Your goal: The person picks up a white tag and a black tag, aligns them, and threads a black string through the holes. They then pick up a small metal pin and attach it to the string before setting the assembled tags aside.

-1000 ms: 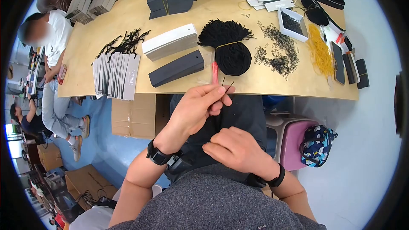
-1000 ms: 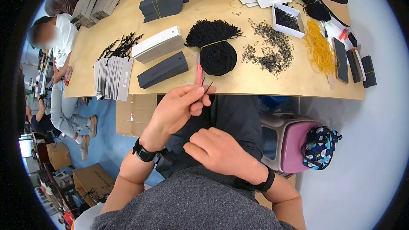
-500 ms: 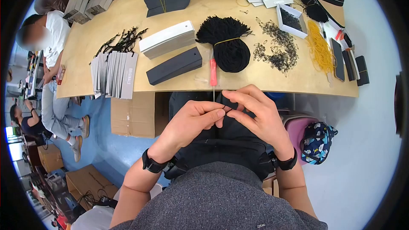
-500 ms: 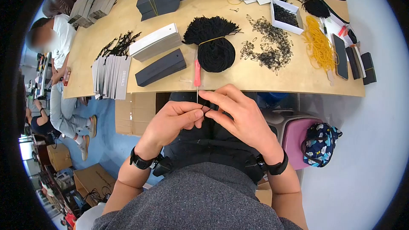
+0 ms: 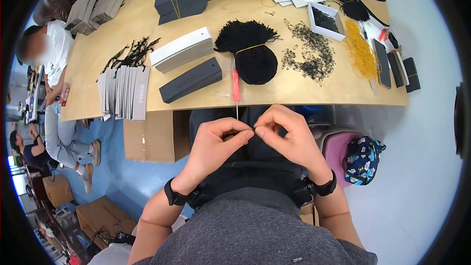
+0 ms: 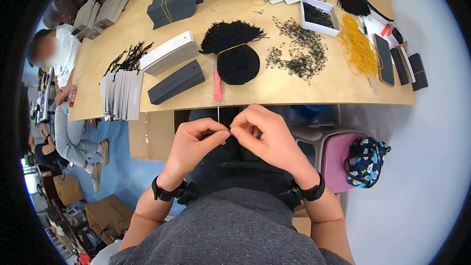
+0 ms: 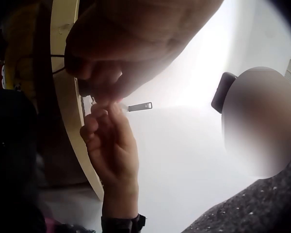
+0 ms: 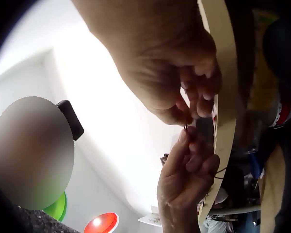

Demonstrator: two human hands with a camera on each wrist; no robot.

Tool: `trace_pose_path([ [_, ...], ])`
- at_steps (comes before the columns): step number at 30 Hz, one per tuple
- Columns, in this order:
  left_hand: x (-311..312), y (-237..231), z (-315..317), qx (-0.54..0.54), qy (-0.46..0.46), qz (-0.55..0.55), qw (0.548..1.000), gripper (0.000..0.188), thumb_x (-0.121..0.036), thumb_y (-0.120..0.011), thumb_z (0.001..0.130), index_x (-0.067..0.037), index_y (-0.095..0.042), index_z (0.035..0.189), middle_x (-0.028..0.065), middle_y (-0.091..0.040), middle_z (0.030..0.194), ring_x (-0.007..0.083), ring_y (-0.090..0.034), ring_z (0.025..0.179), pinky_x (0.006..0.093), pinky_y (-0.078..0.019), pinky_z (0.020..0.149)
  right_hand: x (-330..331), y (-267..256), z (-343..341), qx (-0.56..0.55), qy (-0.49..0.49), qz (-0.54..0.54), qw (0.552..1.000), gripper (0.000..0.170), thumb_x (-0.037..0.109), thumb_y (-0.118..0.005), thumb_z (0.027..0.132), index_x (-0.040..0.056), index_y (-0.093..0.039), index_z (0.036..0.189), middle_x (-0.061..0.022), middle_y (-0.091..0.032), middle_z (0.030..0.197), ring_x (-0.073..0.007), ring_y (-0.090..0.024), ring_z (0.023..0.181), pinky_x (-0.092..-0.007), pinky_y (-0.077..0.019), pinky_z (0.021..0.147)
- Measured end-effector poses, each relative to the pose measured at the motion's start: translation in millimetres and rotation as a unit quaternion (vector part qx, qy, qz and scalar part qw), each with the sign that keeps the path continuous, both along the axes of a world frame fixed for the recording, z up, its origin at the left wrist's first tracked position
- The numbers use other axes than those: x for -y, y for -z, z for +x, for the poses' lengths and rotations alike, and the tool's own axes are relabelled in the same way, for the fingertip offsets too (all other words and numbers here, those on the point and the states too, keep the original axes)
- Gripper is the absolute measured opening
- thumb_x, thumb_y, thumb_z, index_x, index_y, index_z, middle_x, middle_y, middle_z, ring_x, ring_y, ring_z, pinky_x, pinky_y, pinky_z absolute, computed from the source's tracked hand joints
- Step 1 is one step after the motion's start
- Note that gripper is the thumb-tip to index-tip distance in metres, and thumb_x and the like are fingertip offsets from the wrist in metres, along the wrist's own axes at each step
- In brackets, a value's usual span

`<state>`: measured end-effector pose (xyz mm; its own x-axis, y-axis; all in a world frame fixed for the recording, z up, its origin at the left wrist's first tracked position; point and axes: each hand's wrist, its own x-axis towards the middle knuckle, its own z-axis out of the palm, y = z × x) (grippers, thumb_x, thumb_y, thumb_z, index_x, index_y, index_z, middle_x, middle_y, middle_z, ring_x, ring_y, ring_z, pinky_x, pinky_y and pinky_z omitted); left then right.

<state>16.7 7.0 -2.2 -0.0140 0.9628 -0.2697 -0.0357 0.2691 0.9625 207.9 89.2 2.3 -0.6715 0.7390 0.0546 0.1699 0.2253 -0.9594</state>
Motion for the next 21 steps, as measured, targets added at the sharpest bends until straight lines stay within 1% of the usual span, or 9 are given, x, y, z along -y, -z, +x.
trace_pose_path([
  [3, 0, 2, -1, 0.008, -0.023, 0.000, 1.000, 0.012, -0.006, -0.071, 0.090, 0.002, -0.073, 0.097, 0.0023, -0.070, 0.084, 0.0060, -0.061, 0.076, 0.0210, -0.0477, 0.070, -18, -3, 7, 0.085, 0.143, 0.149, 0.975, 0.009, 0.008, -0.068, 0.089, 0.0022, -0.066, 0.095, -0.0106, -0.060, 0.086, -0.0216, -0.062, 0.068, -0.0313, -0.0485, 0.061],
  [6, -1, 5, -3, 0.040, -0.040, -0.012, 0.998, 0.012, -0.005, -0.071, 0.090, 0.003, -0.073, 0.098, 0.0032, -0.071, 0.084, 0.0076, -0.062, 0.075, 0.0209, -0.0475, 0.069, -47, 8, 18, 0.199, 0.256, 0.291, 0.900, 0.007, 0.011, -0.067, 0.089, 0.0057, -0.068, 0.094, -0.0104, -0.059, 0.086, -0.0290, -0.063, 0.074, -0.0373, -0.0500, 0.065],
  [7, -2, 7, -3, 0.059, -0.048, -0.017, 0.997, 0.012, -0.005, -0.071, 0.090, 0.002, -0.074, 0.098, 0.0034, -0.071, 0.084, 0.0076, -0.062, 0.074, 0.0205, -0.0467, 0.067, -56, 12, 20, 0.199, 0.257, 0.292, 0.900, 0.007, 0.011, -0.067, 0.089, 0.0057, -0.068, 0.094, -0.0104, -0.059, 0.086, -0.0290, -0.063, 0.074, -0.0373, -0.0500, 0.065],
  [9, -3, 6, -3, 0.067, -0.049, -0.019, 0.996, 0.012, -0.006, -0.071, 0.090, 0.002, -0.074, 0.099, 0.0037, -0.071, 0.086, 0.0073, -0.061, 0.074, 0.0201, -0.0454, 0.066, -72, 19, 23, 0.232, 0.258, 0.346, 0.872, 0.009, 0.013, -0.067, 0.088, 0.0072, -0.069, 0.095, -0.0101, -0.059, 0.087, -0.0307, -0.063, 0.077, -0.0399, -0.0507, 0.067],
  [13, -7, 8, -5, 0.081, -0.066, -0.024, 0.994, 0.013, -0.008, -0.071, 0.091, 0.001, -0.073, 0.100, 0.0039, -0.071, 0.088, 0.0058, -0.059, 0.074, 0.0193, -0.0410, 0.062, -85, 17, 21, 0.255, 0.216, 0.371, 0.867, 0.008, 0.011, -0.068, 0.085, 0.0063, -0.067, 0.091, -0.0101, -0.058, 0.087, -0.0304, -0.063, 0.078, -0.0403, -0.0515, 0.068],
  [15, -8, 9, -6, 0.093, -0.075, -0.024, 0.993, 0.013, -0.008, -0.070, 0.091, 0.001, -0.073, 0.100, 0.0038, -0.071, 0.087, 0.0053, -0.057, 0.073, 0.0194, -0.0404, 0.062, -88, 16, 18, 0.300, 0.198, 0.436, 0.825, 0.006, 0.009, -0.067, 0.083, 0.0054, -0.065, 0.086, -0.0103, -0.057, 0.086, -0.0299, -0.063, 0.078, -0.0404, -0.0518, 0.069],
  [18, -11, 8, -7, 0.117, -0.084, -0.018, 0.989, 0.013, -0.008, -0.070, 0.091, 0.002, -0.072, 0.100, 0.0038, -0.070, 0.086, 0.0045, -0.055, 0.071, 0.0196, -0.0392, 0.061, -91, 19, 16, 0.316, 0.205, 0.454, 0.807, 0.006, 0.008, -0.067, 0.082, 0.0053, -0.062, 0.083, -0.0105, -0.056, 0.084, -0.0294, -0.062, 0.078, -0.0407, -0.0515, 0.067],
  [19, -12, 8, -7, 0.129, -0.086, -0.015, 0.988, 0.013, -0.008, -0.070, 0.092, 0.002, -0.072, 0.100, 0.0038, -0.070, 0.086, 0.0042, -0.054, 0.070, 0.0196, -0.0386, 0.061, -90, 18, 15, 0.315, 0.205, 0.455, 0.807, 0.006, 0.008, -0.067, 0.082, 0.0053, -0.062, 0.083, -0.0105, -0.056, 0.084, -0.0294, -0.062, 0.078, -0.0407, -0.0515, 0.067],
  [21, -13, 10, -8, 0.130, -0.090, -0.013, 0.987, 0.013, -0.007, -0.069, 0.092, 0.002, -0.072, 0.100, 0.0040, -0.069, 0.086, 0.0042, -0.053, 0.070, 0.0194, -0.0385, 0.061, -86, 14, 14, 0.247, 0.232, 0.421, 0.841, 0.008, 0.008, -0.066, 0.082, 0.0048, -0.061, 0.086, -0.0102, -0.057, 0.086, -0.0293, -0.062, 0.076, -0.0406, -0.0508, 0.064],
])
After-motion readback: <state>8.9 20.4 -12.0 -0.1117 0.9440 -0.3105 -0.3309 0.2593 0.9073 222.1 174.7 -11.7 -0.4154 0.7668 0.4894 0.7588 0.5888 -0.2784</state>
